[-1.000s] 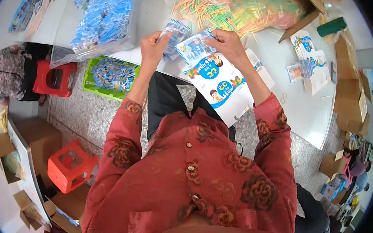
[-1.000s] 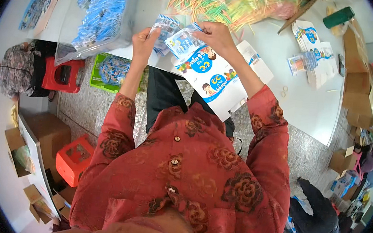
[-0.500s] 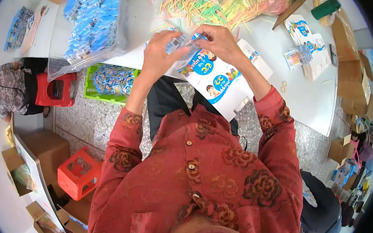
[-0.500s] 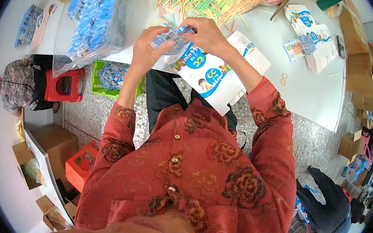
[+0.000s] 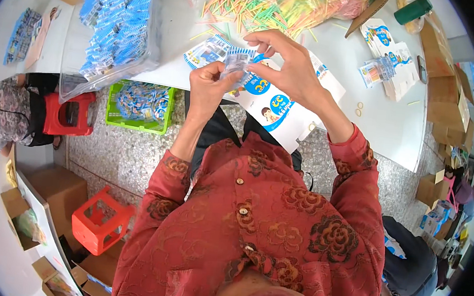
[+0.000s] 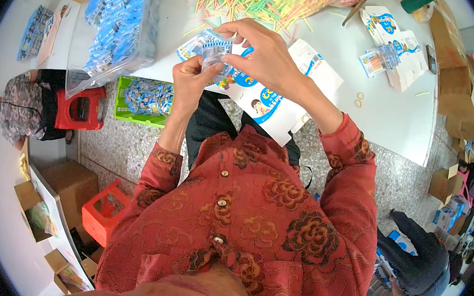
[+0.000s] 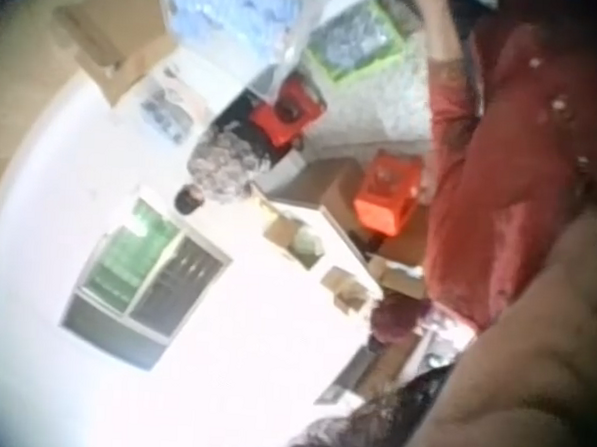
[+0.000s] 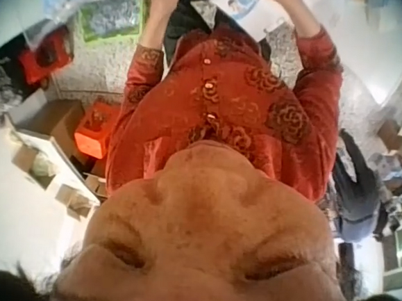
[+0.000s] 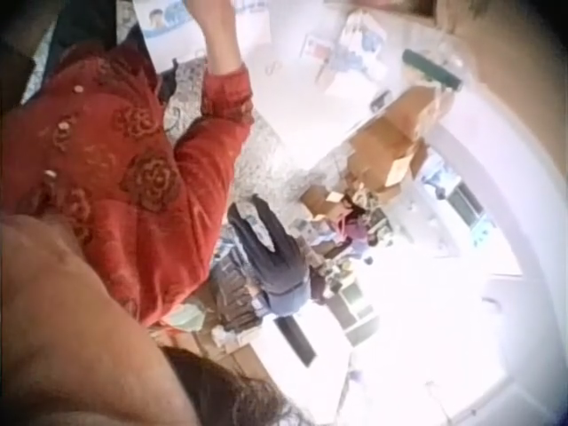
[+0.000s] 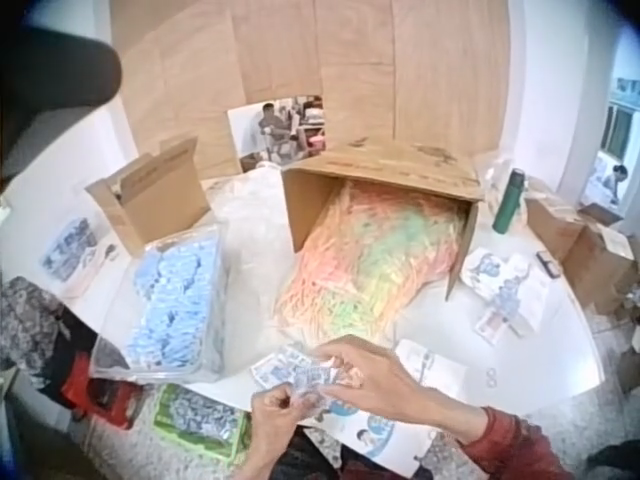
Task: Sorting and packing small plastic parts into small plastic bags at a workstation.
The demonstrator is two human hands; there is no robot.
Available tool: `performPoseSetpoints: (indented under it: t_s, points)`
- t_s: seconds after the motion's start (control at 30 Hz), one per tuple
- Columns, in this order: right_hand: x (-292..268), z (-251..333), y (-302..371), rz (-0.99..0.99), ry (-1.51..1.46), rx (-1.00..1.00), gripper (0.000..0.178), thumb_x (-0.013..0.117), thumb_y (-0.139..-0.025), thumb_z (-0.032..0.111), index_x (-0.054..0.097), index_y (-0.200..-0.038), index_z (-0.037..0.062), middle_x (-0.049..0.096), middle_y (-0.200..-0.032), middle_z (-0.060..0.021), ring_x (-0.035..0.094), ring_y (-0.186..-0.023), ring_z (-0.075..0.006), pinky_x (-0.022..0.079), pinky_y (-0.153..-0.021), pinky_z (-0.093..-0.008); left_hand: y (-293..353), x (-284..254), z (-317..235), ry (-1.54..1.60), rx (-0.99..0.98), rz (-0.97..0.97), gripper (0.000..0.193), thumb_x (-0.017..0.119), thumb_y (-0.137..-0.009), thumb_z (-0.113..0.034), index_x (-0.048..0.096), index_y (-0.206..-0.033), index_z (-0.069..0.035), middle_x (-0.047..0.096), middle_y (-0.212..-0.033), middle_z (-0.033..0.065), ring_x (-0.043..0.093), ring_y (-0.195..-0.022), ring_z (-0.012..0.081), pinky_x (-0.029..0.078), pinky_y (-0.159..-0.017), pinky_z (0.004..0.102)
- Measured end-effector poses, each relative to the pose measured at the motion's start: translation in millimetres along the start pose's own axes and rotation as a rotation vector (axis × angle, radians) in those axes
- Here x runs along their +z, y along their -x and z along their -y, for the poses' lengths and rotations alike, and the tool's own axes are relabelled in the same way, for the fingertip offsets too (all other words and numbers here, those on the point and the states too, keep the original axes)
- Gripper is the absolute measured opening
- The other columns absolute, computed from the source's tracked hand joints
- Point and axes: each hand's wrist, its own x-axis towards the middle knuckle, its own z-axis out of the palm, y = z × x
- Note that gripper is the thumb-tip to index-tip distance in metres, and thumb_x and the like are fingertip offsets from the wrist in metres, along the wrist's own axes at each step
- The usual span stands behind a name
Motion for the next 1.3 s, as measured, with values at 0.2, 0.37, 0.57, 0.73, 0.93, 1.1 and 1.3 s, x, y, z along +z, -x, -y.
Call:
performPoseSetpoints:
  t_s: [0.2, 0.37, 0.57, 0.73, 0.93, 1.1, 1.3]
  points:
    - [-5, 6, 13, -0.067, 0.143, -0.201, 0.032, 0.070, -0.074, 0.006, 0.061, -0.104, 0.0060, 0.060, -0.100, -0.0071, 0.058, -0.078, -0.0162, 0.049, -0.066, -0.0286, 6, 7, -4, -0.049, 0.059, -0.046, 0.010, 0.071, -0.077, -0.004, 0.063, -0.074, 0.001, 0.061, -0.067, -0.0007, 0.050, -0.059, 0.0022, 0.042, -0.054, 0.0183]
    - [3, 10, 18, -0.109, 0.376, -0.293, 0.026, 0.070, -0.072, 0.007, 0.061, -0.096, 0.0050, 0.057, -0.097, -0.0067, 0.060, -0.081, -0.0211, 0.051, -0.064, -0.0295, 10, 8, 0, -0.288, 0.197, -0.104, 0.011, 0.073, -0.074, -0.004, 0.063, -0.074, 0.000, 0.061, -0.064, 0.0004, 0.052, -0.060, 0.0032, 0.042, -0.055, 0.0196]
    - [19, 3, 27, -0.154, 0.431, -0.430, 0.023, 0.067, -0.072, 0.005, 0.060, -0.093, 0.0044, 0.061, -0.089, -0.0073, 0.062, -0.076, -0.0211, 0.050, -0.059, -0.0296, 16, 11, 0, -0.299, 0.267, -0.141, 0.009, 0.071, -0.072, 0.001, 0.063, -0.074, 0.001, 0.061, -0.066, 0.0031, 0.057, -0.060, 0.0069, 0.044, -0.055, 0.0217]
    - [12, 11, 29, -0.087, 0.173, -0.125, 0.019, 0.066, -0.077, 0.007, 0.057, -0.094, 0.0048, 0.060, -0.078, -0.0065, 0.061, -0.060, -0.0184, 0.047, -0.051, -0.0285, 22, 11, 0, -0.353, 0.271, -0.105, 0.007, 0.070, -0.072, 0.000, 0.064, -0.075, 0.001, 0.062, -0.067, 0.0038, 0.056, -0.061, 0.0078, 0.043, -0.056, 0.0219]
    - [5, 13, 34, 0.018, 0.125, -0.004, 0.019, 0.065, -0.080, 0.008, 0.054, -0.096, 0.0069, 0.058, -0.066, -0.0063, 0.059, -0.052, -0.0168, 0.044, -0.047, -0.0273, 23, 12, 3, -0.305, 0.241, -0.091, 0.007, 0.070, -0.072, -0.001, 0.064, -0.075, 0.002, 0.062, -0.068, 0.0040, 0.056, -0.061, 0.0087, 0.043, -0.056, 0.0221]
    - [6, 24, 36, 0.040, -0.034, 0.139, 0.020, 0.063, -0.081, 0.008, 0.053, -0.098, 0.0077, 0.057, -0.064, -0.0054, 0.058, -0.051, -0.0167, 0.043, -0.048, -0.0275, 22, 12, 10, -0.309, 0.260, -0.095, 0.007, 0.069, -0.070, 0.002, 0.064, -0.075, 0.002, 0.061, -0.067, 0.0040, 0.055, -0.061, 0.0086, 0.043, -0.057, 0.0220]
    - [7, 12, 35, 0.091, 0.140, -0.068, 0.024, 0.065, -0.081, 0.008, 0.054, -0.102, 0.0076, 0.060, -0.071, -0.0057, 0.059, -0.056, -0.0149, 0.045, -0.050, -0.0279, 20, 15, 16, -0.194, 0.260, -0.104, 0.009, 0.070, -0.068, 0.002, 0.063, -0.074, 0.001, 0.061, -0.067, 0.0038, 0.054, -0.061, 0.0076, 0.042, -0.056, 0.0218]
